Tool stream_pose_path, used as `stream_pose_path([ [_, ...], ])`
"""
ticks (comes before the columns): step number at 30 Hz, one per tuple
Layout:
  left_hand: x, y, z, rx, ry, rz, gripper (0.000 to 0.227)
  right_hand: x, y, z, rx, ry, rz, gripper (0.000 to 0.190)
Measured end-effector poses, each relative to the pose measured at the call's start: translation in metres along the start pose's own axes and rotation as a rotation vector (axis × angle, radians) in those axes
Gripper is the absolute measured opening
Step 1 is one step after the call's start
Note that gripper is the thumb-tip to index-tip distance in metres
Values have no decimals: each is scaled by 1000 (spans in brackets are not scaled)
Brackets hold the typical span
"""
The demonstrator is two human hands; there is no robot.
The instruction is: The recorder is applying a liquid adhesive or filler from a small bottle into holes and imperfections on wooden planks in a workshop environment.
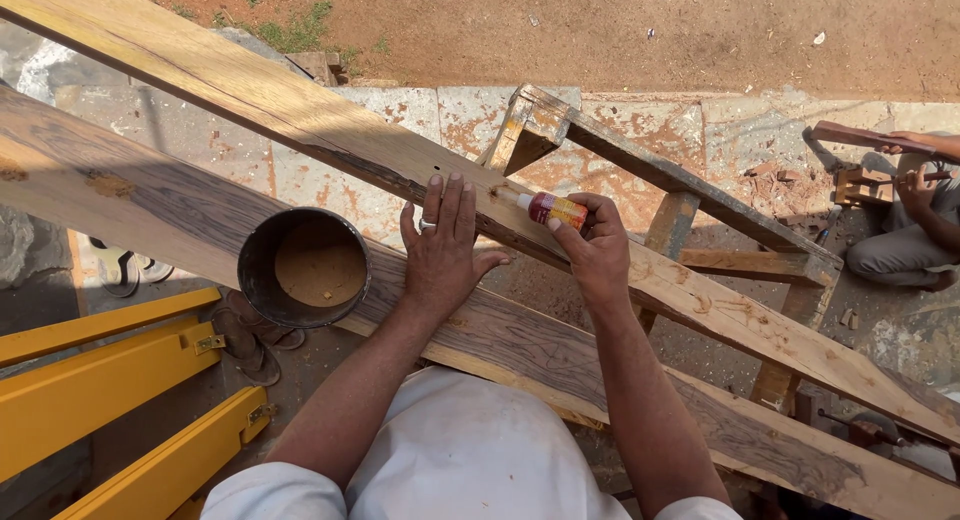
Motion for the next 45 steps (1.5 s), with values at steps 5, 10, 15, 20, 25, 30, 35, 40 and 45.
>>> stream_pose_path([
  [5, -12, 19, 17, -95, 269, 43, 96, -23, 15, 3, 81, -494, -164, 36],
  [10, -39, 32, 45, -17, 947, 188, 62, -66, 58, -33, 318, -770, -367, 40],
  [15, -37, 52, 28, -92, 1307, 216, 49, -69, 95, -80, 596, -857, -524, 40],
  [20, -31, 48, 62, -90, 1081, 141, 52, -30, 61, -33, 102, 347, 94, 56],
  [25, -24, 61, 71, -70, 846, 33, 57, -4, 22, -46, -300, 1318, 296, 102],
  [30, -20, 70, 71, -1, 853, 33, 56, -22, 13, -88, -85, 1330, 276, 104],
  [35, -16, 65, 71, 114, 880, 68, 54, -16, 3, -88, -105, 1318, 251, 97],
  [40, -14, 62, 68, 165, 890, 44, 54, -16, 1, -96, -77, 1365, 331, 99],
  [45, -14, 59, 69, 168, 908, 29, 52, -4, -2, -91, -73, 1355, 213, 93],
])
Point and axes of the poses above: each hand's wrist, its own y-axis away from the middle knuckle, its own z-axis out of the back of the hand, x = y × z, the point moved 9 cm from there along -y, towards the middle knuckle, and after that the axes turned 13 degrees about -z, right-handed, at the moved point
